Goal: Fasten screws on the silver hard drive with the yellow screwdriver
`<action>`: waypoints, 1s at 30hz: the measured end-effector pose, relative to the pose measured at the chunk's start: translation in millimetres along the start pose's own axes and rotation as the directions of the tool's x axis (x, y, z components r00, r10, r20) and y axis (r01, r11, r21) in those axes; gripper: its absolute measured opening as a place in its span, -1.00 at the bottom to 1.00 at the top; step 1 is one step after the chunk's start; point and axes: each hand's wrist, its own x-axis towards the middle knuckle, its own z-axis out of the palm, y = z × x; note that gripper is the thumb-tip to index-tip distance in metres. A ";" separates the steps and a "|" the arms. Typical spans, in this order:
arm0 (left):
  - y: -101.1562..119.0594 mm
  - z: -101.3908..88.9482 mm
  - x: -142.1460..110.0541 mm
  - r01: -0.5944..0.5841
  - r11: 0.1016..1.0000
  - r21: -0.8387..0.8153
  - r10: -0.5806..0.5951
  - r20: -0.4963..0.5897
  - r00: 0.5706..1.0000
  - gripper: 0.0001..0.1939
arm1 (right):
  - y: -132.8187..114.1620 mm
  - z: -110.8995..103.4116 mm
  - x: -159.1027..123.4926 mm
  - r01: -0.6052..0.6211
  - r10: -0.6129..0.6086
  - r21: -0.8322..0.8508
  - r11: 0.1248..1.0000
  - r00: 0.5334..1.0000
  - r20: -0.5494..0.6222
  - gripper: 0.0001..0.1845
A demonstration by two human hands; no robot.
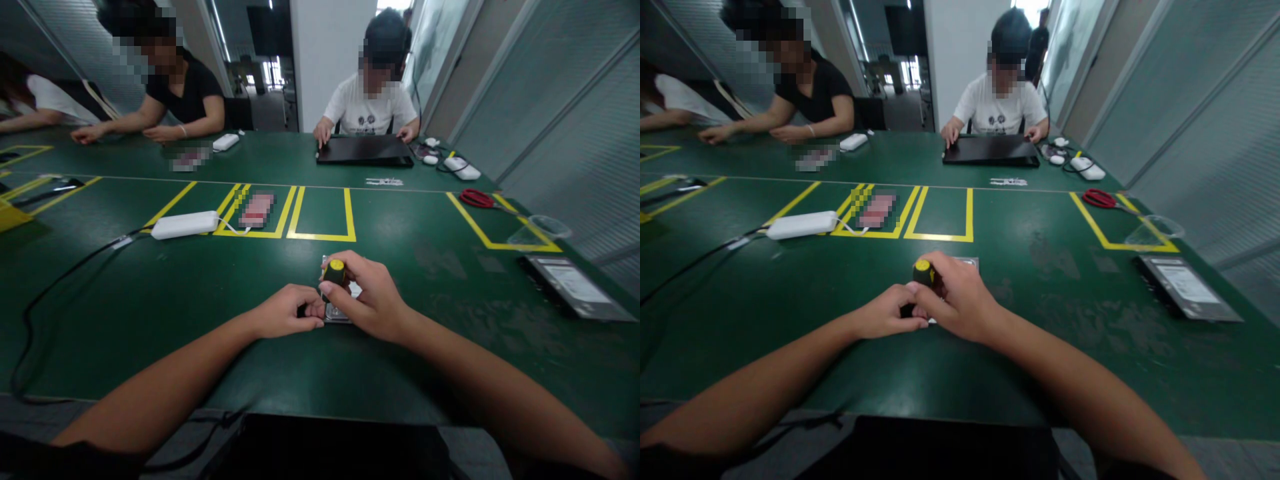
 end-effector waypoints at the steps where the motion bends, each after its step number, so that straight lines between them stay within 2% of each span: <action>1: -0.4 -0.1 -0.1 0.002 1.000 0.001 -0.002 0.003 1.000 -0.89 | 0.4 0.2 -0.3 -0.006 0.006 0.003 1.000 1.000 -0.004 -0.78; 9: 0.0 -1.3 -0.2 0.005 1.000 0.011 -0.005 0.008 1.000 -0.88 | 2.8 2.5 -1.1 -0.049 0.050 0.070 0.996 0.998 -0.024 -0.76; 22: -1.9 0.3 -0.6 0.016 1.000 -0.010 -0.016 0.017 1.000 -0.88 | 4.0 5.8 -2.5 -0.072 0.074 0.054 0.996 0.996 -0.043 -0.76; 30: -5.7 1.3 -1.7 -0.031 0.999 0.005 0.032 -0.010 0.999 -0.89 | 0.3 1.8 -1.3 0.029 -0.028 0.005 1.000 0.998 -0.062 -0.82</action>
